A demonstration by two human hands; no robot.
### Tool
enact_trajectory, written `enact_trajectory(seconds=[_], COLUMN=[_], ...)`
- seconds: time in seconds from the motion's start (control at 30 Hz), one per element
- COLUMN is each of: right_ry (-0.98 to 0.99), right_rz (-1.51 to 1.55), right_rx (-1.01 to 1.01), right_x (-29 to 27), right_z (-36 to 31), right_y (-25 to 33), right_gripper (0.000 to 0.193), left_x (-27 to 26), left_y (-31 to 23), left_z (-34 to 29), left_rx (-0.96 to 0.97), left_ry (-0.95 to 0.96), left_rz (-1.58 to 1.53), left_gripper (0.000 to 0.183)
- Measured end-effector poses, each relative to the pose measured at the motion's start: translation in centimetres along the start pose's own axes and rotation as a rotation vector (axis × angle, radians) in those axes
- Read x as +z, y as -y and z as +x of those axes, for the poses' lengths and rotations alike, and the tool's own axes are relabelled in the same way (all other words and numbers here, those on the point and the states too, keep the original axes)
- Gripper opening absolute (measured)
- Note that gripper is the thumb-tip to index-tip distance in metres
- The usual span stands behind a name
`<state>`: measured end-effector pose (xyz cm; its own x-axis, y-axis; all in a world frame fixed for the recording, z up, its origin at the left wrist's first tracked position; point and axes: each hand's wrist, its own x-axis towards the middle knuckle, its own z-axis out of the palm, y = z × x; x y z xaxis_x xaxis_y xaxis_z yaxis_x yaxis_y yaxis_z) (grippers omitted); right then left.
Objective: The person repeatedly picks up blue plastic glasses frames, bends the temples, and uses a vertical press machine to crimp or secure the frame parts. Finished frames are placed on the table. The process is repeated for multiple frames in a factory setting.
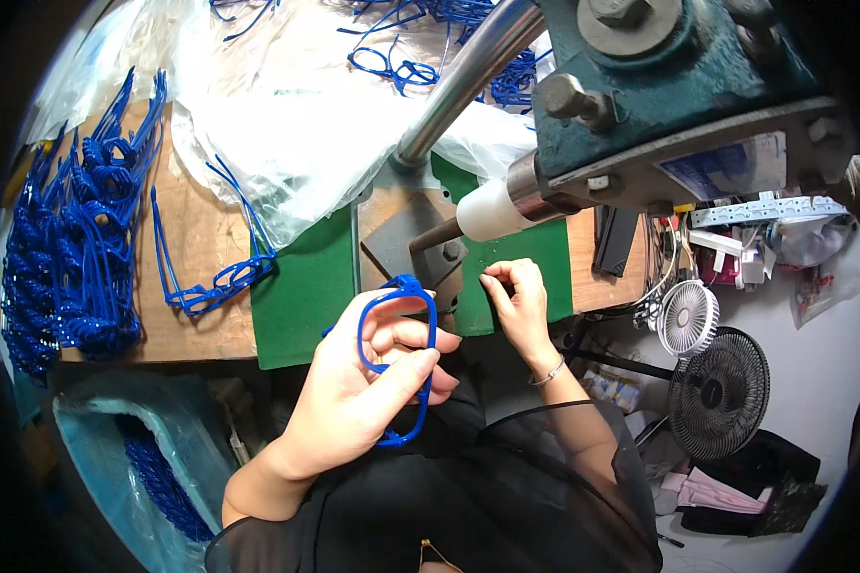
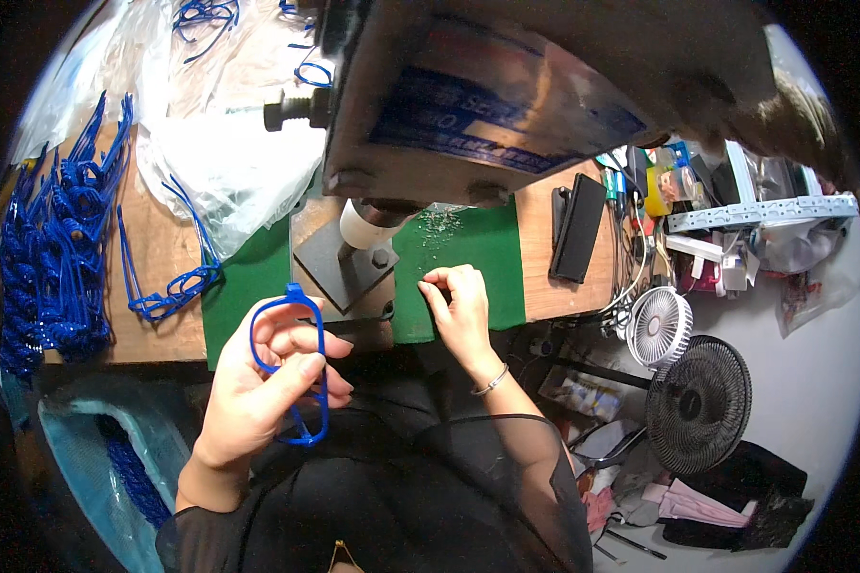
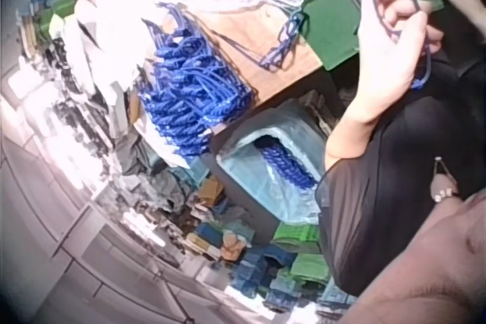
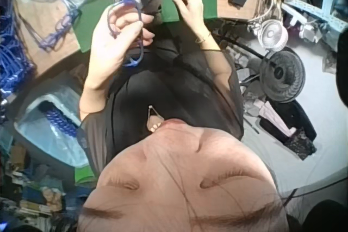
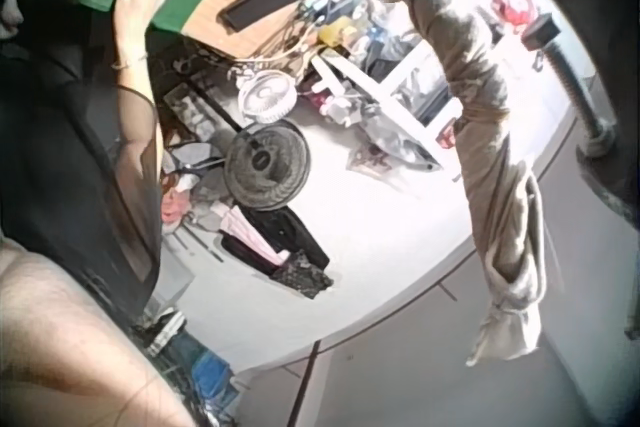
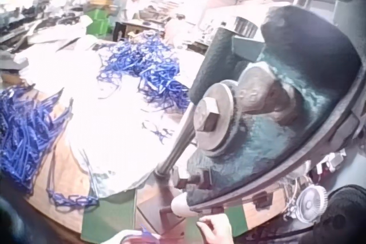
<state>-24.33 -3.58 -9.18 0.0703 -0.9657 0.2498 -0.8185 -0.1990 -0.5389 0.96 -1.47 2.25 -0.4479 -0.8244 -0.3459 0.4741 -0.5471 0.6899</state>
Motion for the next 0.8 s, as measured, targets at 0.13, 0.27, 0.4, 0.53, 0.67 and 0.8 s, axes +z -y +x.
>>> enact_trajectory(seconds=[0.13, 0.27, 0.4, 0.53, 0.67, 0.8], right_ry=[0.083, 0.226, 0.298, 0.334, 0.373, 0.343], right_rz=[-0.025, -0.106, 0.303, 0.463, 0.547, 0.506], right_rx=[-0.016, -0.083, 0.136, -0.084, -0.219, -0.312], right_x=[-0.5, -1.4, -2.5, -6.1, -5.9, -5.6], right_z=[0.5, 1.7, 2.1, 3.5, 3.9, 4.5], right_y=[0.1, 0.3, 1.2, 9.7, 12.3, 12.9], right_gripper=[0.01, 0.009, 0.006, 0.008, 0.011, 0.012], left_x=[0.1, -0.1, 0.0, 0.1, 0.4, 0.1], left_y=[0.9, 1.9, 1.4, 1.5, 1.6, 1.4], left_z=[0.2, 0.3, -0.2, -0.4, -1.5, -1.8], left_rx=[-0.023, -0.068, -0.123, -0.148, -0.093, -0.101], left_ry=[0.067, 0.126, 0.122, 0.135, 0.153, 0.166], left_rz=[0.089, 0.118, 0.083, 0.086, 0.067, 0.056], left_gripper=[0.043, 0.044, 0.044, 0.044, 0.042, 0.043])
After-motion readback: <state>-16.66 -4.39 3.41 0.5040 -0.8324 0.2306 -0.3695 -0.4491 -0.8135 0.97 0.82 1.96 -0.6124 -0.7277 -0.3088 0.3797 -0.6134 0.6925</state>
